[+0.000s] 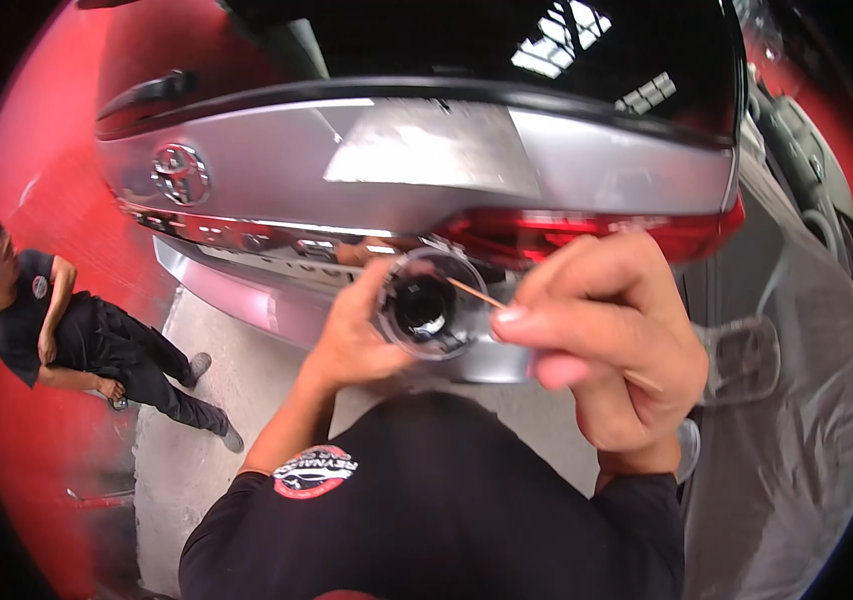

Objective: Touching up paint on the rear of a silver SUV using a small brush.

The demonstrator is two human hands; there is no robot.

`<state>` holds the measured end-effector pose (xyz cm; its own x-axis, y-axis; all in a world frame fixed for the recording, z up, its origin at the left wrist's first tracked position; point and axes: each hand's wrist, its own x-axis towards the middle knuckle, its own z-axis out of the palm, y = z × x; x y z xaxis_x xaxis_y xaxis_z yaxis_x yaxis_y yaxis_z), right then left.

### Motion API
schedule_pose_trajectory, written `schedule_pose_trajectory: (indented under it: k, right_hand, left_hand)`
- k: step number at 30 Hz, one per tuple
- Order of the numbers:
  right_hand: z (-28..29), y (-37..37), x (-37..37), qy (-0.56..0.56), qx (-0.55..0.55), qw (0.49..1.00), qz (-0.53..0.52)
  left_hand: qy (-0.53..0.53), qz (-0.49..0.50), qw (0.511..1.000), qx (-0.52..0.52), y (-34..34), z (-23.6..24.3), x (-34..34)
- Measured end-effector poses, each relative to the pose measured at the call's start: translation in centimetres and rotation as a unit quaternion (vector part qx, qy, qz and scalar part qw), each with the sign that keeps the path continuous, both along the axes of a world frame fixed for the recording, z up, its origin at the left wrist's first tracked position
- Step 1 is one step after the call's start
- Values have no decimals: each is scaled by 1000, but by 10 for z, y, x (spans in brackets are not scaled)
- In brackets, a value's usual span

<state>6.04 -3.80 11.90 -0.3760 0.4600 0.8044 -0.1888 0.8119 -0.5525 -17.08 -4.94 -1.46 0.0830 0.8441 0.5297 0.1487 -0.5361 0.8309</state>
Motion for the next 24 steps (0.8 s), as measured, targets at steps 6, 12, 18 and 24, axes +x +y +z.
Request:
schedule_pose_trajectory:
  k: [6,12,18,24]
  right_hand:
    - [-8,10,9,-119,55,991,-20]
    - [-34,15,0,-177,84,976,-94]
    - [-50,20,-4,-212,86,967,-108]
    - [-54,24,-6,-228,98,962,-112]
  left_hand:
    - [62,21,998,-2,-4,5,-9]
    - [66,28,997,36,-7,-3,-7]
    - [85,62,993,48,-9,-2,-4]
    - [156,90,980,89,-7,7,-4]
